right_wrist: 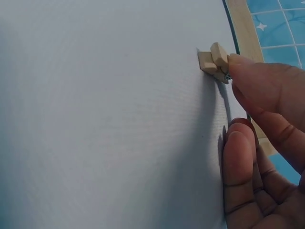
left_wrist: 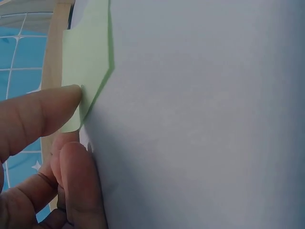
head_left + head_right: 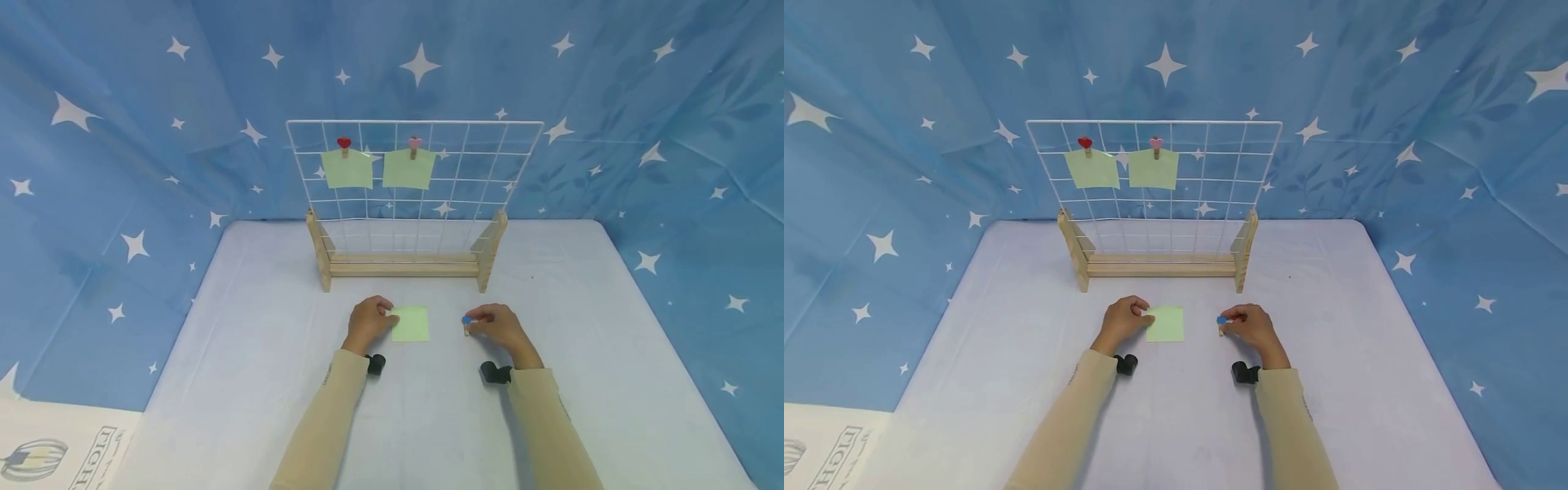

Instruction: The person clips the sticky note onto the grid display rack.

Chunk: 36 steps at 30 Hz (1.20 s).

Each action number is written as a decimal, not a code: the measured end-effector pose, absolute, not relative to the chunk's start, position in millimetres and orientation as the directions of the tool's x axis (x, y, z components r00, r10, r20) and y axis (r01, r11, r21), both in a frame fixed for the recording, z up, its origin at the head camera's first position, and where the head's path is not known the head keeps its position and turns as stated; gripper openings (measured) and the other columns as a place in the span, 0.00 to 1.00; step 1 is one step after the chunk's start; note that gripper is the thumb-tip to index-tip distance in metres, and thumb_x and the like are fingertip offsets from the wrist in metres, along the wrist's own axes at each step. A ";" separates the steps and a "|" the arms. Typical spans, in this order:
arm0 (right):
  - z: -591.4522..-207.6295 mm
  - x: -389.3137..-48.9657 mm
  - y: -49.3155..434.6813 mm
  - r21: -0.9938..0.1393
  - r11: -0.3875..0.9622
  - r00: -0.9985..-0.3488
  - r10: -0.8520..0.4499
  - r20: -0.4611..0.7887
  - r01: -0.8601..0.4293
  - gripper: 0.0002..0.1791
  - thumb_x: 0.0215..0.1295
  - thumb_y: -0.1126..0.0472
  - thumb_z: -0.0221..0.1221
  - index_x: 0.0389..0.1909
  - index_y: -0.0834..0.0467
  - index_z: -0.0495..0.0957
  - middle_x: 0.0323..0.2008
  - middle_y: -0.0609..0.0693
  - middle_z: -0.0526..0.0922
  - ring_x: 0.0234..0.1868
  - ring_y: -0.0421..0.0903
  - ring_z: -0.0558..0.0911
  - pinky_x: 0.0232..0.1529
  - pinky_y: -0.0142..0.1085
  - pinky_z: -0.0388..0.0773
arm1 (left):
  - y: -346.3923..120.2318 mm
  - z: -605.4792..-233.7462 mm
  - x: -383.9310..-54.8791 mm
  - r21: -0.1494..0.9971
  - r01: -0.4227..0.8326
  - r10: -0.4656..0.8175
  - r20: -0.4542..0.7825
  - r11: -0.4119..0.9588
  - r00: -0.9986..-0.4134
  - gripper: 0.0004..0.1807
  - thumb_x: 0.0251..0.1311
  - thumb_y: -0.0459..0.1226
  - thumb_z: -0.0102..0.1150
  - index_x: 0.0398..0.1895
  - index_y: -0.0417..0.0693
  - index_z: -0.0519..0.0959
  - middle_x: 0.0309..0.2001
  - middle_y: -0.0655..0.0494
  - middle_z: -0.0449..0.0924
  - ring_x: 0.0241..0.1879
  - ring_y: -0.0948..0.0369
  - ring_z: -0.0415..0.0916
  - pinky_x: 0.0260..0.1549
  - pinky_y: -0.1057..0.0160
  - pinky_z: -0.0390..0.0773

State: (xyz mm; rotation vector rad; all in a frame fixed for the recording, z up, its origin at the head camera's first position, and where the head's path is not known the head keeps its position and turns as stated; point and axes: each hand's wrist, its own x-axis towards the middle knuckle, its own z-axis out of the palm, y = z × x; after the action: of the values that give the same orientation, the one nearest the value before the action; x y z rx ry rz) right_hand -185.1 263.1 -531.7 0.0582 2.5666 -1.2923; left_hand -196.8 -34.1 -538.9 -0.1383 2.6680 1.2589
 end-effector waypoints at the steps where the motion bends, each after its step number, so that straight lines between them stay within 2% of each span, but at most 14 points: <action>1: -532.5 -184.4 263.6 -0.792 0.590 -0.963 -0.085 -0.256 0.159 0.16 0.66 0.67 0.71 0.51 0.70 0.87 0.43 0.58 0.85 0.43 0.52 0.79 0.43 0.39 0.75 | -33.7 -538.5 -196.2 0.752 -0.160 -0.008 -0.201 0.640 -0.979 0.13 0.62 0.36 0.76 0.48 0.41 0.88 0.33 0.56 0.78 0.34 0.58 0.72 0.36 0.61 0.71; 6: -537.0 -182.5 268.7 -0.841 0.515 -0.959 -0.114 -0.258 0.165 0.15 0.68 0.66 0.71 0.51 0.71 0.86 0.39 0.52 0.86 0.42 0.47 0.80 0.44 0.38 0.76 | -32.4 -538.7 -194.0 0.747 -0.147 -0.012 -0.183 0.648 -0.983 0.11 0.62 0.35 0.76 0.46 0.41 0.88 0.34 0.55 0.79 0.34 0.58 0.73 0.35 0.61 0.71; 10: -538.0 -183.6 272.7 -0.876 0.456 -0.956 -0.154 -0.251 0.156 0.14 0.70 0.68 0.69 0.52 0.72 0.84 0.38 0.49 0.87 0.41 0.44 0.78 0.45 0.38 0.72 | -33.4 -539.9 -194.3 0.746 -0.132 -0.006 -0.169 0.653 -0.986 0.10 0.62 0.35 0.76 0.45 0.41 0.88 0.32 0.56 0.78 0.33 0.58 0.72 0.36 0.61 0.70; 13: -537.4 -183.1 274.5 -0.893 0.431 -0.956 -0.182 -0.230 0.133 0.15 0.72 0.69 0.67 0.54 0.74 0.82 0.43 0.55 0.88 0.44 0.44 0.79 0.48 0.40 0.72 | -34.1 -540.8 -194.0 0.739 -0.111 0.005 -0.153 0.664 -0.988 0.06 0.65 0.34 0.72 0.42 0.41 0.88 0.31 0.56 0.79 0.33 0.58 0.73 0.36 0.61 0.72; 17: -533.7 -181.0 275.2 -0.902 0.422 -0.963 -0.197 -0.183 0.085 0.17 0.75 0.69 0.65 0.59 0.75 0.80 0.55 0.67 0.87 0.54 0.50 0.84 0.63 0.51 0.75 | -35.1 -540.6 -193.2 0.738 -0.081 0.025 -0.131 0.670 -0.991 0.06 0.69 0.34 0.64 0.40 0.41 0.88 0.32 0.55 0.81 0.35 0.57 0.76 0.39 0.59 0.75; 20: -531.6 -180.0 275.1 -0.911 0.405 -0.968 -0.191 -0.162 0.072 0.18 0.77 0.69 0.63 0.61 0.75 0.80 0.58 0.69 0.86 0.56 0.49 0.85 0.70 0.55 0.71 | -36.6 -539.1 -193.5 0.750 -0.069 0.040 -0.127 0.658 -0.991 0.08 0.70 0.33 0.60 0.41 0.39 0.87 0.35 0.52 0.83 0.38 0.54 0.77 0.44 0.55 0.78; 22: -531.7 -179.6 274.9 -0.915 0.398 -0.970 -0.192 -0.150 0.063 0.17 0.78 0.69 0.62 0.60 0.76 0.80 0.56 0.69 0.87 0.53 0.43 0.85 0.68 0.50 0.74 | -37.9 -538.3 -194.4 0.756 -0.072 0.048 -0.136 0.651 -0.990 0.09 0.70 0.34 0.59 0.42 0.38 0.87 0.36 0.50 0.84 0.39 0.53 0.77 0.47 0.53 0.79; 26: -532.4 -178.7 273.1 -0.930 0.363 -0.976 -0.174 -0.130 0.059 0.16 0.78 0.69 0.62 0.58 0.78 0.80 0.52 0.69 0.87 0.45 0.33 0.83 0.56 0.31 0.79 | -40.6 -536.0 -196.0 0.766 -0.088 0.055 -0.160 0.637 -0.986 0.11 0.72 0.36 0.57 0.46 0.39 0.86 0.40 0.49 0.85 0.42 0.52 0.79 0.49 0.52 0.80; 28: -531.9 -178.0 272.0 -0.935 0.351 -0.979 -0.172 -0.111 0.044 0.15 0.78 0.70 0.62 0.57 0.79 0.80 0.52 0.70 0.87 0.44 0.31 0.82 0.51 0.25 0.79 | -41.3 -534.8 -196.4 0.771 -0.103 0.054 -0.175 0.629 -0.983 0.11 0.74 0.37 0.57 0.48 0.40 0.85 0.42 0.49 0.85 0.44 0.52 0.79 0.50 0.51 0.80; 36: -530.0 -179.4 268.8 -0.940 0.340 -0.988 -0.143 -0.055 0.003 0.13 0.78 0.71 0.62 0.53 0.78 0.81 0.44 0.64 0.90 0.43 0.32 0.82 0.50 0.24 0.77 | -43.1 -523.9 -194.2 0.782 -0.102 0.062 -0.177 0.614 -0.982 0.13 0.76 0.40 0.56 0.51 0.42 0.85 0.48 0.46 0.86 0.50 0.48 0.82 0.56 0.46 0.80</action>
State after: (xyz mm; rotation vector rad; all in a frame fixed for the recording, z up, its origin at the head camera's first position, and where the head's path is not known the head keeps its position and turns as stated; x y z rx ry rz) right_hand -179.4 268.8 -530.0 -0.1297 2.4646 -1.7300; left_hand -194.2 -43.1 -523.9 -0.0328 2.6510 1.3026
